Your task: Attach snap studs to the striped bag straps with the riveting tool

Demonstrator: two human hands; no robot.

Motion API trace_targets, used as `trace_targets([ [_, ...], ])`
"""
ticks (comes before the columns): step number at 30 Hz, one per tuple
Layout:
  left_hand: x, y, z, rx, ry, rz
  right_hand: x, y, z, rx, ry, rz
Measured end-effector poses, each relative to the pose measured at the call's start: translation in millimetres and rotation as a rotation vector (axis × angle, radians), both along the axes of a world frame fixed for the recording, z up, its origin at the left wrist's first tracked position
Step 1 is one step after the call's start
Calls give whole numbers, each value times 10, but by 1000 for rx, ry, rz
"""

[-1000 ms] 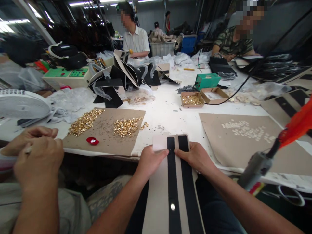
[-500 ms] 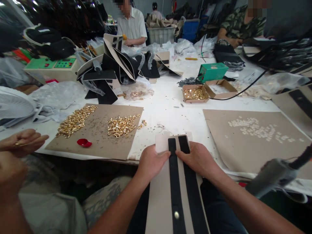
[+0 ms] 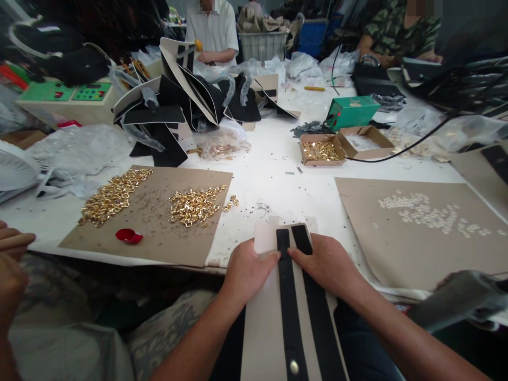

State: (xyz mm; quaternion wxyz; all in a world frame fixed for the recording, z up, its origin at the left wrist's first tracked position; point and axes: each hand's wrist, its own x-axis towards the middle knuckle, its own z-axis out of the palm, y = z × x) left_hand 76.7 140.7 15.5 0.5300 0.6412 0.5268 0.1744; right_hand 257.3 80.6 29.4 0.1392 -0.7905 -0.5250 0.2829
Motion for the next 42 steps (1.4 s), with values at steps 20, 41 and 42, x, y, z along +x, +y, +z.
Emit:
trace_targets([
  [20,-7,29,-35,23,13,-17,-18,40,-88,-22,-53,35],
  [41,19,-136,-8,757,269,-253,-50,79,-66,-62,-51,39],
  [42,31,-150,15,734,264,-312,-50,78,-73,-52,-56,43],
])
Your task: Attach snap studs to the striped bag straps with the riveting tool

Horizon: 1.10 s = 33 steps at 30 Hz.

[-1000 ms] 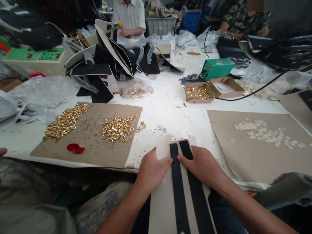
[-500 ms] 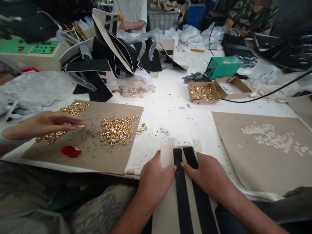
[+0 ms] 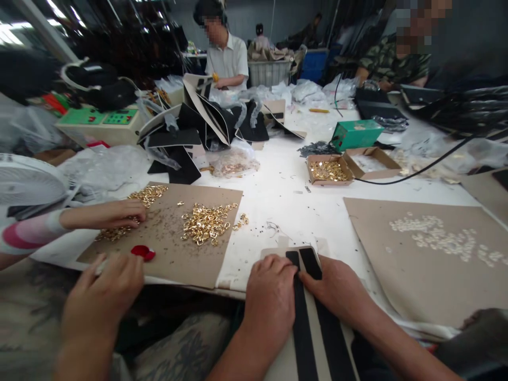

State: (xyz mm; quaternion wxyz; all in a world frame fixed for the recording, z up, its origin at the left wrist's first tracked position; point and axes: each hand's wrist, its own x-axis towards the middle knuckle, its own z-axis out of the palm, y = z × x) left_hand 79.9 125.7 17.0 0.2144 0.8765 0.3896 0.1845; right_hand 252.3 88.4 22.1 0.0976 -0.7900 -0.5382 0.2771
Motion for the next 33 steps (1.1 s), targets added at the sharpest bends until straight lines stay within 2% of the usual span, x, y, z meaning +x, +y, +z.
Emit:
trace_targets([
  [2,20,-37,20,-36,7,-16,0,-3,-15,21,-8,3],
  [4,25,-79,-3,-29,-34,21,1,-7,-27,51,-2,16],
  [12,-41,-174,-261,10,-223,112,0,-22,37,149,97,44],
  [18,-44,-101,-395,55,-286,85,153,-100,-11,325,106,-220],
  [23,-52,-14,-496,115,-348,76,358,-187,-13,493,118,-279],
  [26,-64,16,-531,146,-362,73,363,-263,88,509,119,-266],
  [28,-70,25,-550,152,-354,77,291,-361,220,541,183,-207],
  [31,-71,34,-576,145,-336,87,158,-631,480,617,287,-96],
  [33,-72,41,-585,144,-333,91,126,-887,635,679,266,-69],
])
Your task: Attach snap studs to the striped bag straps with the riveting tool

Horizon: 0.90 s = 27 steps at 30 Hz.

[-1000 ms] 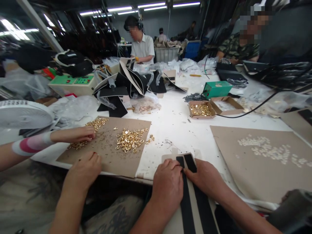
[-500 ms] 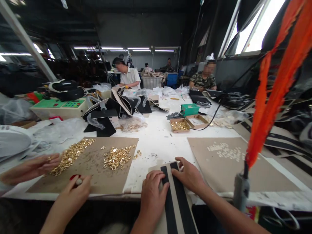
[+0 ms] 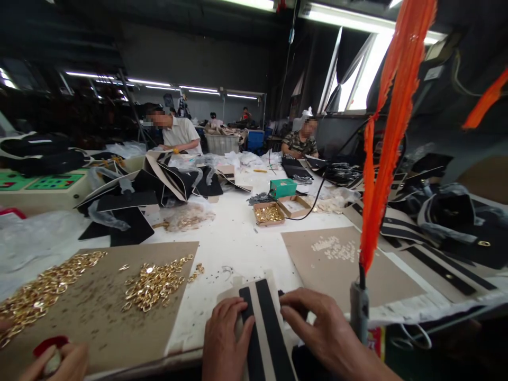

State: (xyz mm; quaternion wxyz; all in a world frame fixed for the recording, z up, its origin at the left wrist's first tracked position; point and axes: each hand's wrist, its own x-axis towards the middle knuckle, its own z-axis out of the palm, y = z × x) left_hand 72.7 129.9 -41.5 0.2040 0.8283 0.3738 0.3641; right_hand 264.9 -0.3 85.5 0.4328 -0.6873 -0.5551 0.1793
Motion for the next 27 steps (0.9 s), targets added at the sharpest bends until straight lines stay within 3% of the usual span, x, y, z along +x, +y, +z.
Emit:
trace_targets([
  [3,-6,21,3,2,12,-5,78,-408,120,45,0,-100],
  [6,-12,55,12,19,28,-36,250,-733,125,63,177,-194],
  [12,-1,94,22,16,24,-48,964,-973,56,372,416,-615],
  [14,1,94,29,11,31,-53,1309,-880,-16,389,385,-703],
  [18,7,83,51,-2,32,-50,1835,-406,-280,-81,-23,-557],
  [22,16,64,73,-15,29,-27,1998,168,-531,-282,-217,-404],
  [27,25,41,105,-38,43,-17,2058,567,-587,-439,-378,-344],
])
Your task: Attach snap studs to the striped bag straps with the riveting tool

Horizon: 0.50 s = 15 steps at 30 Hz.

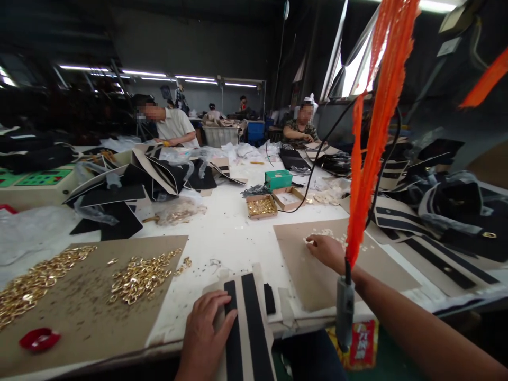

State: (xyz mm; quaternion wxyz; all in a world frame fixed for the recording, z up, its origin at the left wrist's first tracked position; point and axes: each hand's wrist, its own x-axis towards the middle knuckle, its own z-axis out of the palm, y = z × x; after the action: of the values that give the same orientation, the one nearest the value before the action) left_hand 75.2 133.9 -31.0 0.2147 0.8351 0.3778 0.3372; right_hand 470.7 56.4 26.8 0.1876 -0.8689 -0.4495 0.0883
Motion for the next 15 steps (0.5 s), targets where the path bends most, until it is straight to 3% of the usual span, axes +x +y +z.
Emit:
trace_targets([
  [15,-17,-60,38,-25,-1,14,152,152,-74,-237,-48,142],
])
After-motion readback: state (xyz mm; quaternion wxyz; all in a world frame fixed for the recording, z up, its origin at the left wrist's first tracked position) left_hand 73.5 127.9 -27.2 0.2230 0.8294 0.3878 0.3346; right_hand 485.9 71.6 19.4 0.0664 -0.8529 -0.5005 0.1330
